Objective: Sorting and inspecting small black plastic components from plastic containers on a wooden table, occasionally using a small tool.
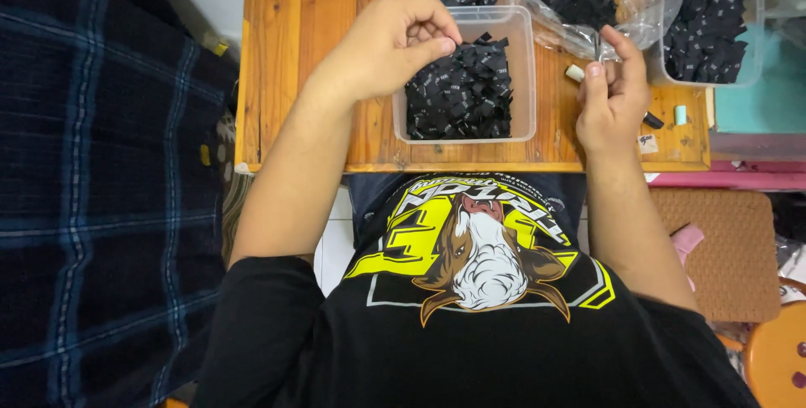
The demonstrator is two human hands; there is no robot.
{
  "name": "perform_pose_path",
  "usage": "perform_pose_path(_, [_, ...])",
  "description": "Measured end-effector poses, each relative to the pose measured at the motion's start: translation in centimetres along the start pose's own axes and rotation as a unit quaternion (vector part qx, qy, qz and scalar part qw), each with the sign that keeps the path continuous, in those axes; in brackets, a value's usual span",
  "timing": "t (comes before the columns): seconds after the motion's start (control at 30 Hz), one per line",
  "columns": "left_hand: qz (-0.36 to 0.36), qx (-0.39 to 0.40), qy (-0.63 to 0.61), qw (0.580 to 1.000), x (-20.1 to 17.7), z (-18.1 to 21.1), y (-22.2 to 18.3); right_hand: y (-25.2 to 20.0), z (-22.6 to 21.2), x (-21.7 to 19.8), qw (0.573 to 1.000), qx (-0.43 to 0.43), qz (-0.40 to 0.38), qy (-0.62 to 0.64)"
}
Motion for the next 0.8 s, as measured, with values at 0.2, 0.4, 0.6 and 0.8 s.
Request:
perform_pose_path(0.2, [0.053, 0.001, -0.048, 0.997, -0.5, -0.9, 0.5, 0.0, 0.0, -0.1, 1.000, 0.026, 0.001, 0.001])
perform_pose_path(0.4, [0.099, 0.020, -0.072, 0.992, -1.3, -2.2, 1.6, 0.0, 0.2, -0.1, 1.000, 0.026, 0.003, -0.004])
perform_pose_path(0.6, [0.144, -0.004, -0.102, 0.984, -1.5, -3.4, 2.4, 0.0, -0.2, -0.1, 1.000, 0.018, 0.006, -0.014])
perform_pose_path(0.8, [0.150, 0.007, -0.012, 0.989, -2.1, -3.8, 3.5, 0.0, -0.4, -0.1, 0.999, 0.022, 0.007, -0.022])
Point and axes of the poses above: each hand's wrist, its own y-axis towards the middle knuckle, its own x-axis out of the palm, z = x × y, the point moved 9 cm from there along y, towards the middle knuckle, and after that the axes turned 12 degrees about x, right-handed, at the moved point
